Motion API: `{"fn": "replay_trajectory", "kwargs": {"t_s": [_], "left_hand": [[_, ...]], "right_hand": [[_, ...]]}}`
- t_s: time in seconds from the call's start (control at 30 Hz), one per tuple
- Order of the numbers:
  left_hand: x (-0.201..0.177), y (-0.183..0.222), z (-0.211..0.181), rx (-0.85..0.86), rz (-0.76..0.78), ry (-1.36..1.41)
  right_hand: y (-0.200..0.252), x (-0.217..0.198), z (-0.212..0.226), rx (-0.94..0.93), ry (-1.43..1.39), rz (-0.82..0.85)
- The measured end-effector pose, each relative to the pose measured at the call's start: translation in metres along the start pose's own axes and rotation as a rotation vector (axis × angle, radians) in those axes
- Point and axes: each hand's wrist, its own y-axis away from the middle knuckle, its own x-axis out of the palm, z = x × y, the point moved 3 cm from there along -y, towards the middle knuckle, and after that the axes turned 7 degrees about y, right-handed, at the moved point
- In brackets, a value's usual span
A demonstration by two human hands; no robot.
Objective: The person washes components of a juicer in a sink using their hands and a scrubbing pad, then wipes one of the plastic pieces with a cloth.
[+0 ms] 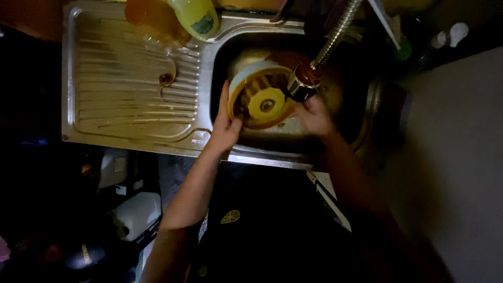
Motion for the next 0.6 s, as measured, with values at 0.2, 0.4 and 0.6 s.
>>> {"fn": "replay_trajectory", "kwargs": {"t_s": [0.2,0.4,0.6], "left_hand": [[0.036,-0.046,0.098,-0.341,-0.104,0.011],[0.097,-0.036,0.099,-0.951,0.023,0.336],[0.078,0.005,0.043,-0.582,0.120,0.923]], "right_hand": [[0.019,-0.050,0.136,0.240,0.556,-0.056],[0.062,-0.096,0.138,-0.069,0.596,-0.297],[0.077,-0.096,-0.021,0.364,0.355,-0.170]]}}
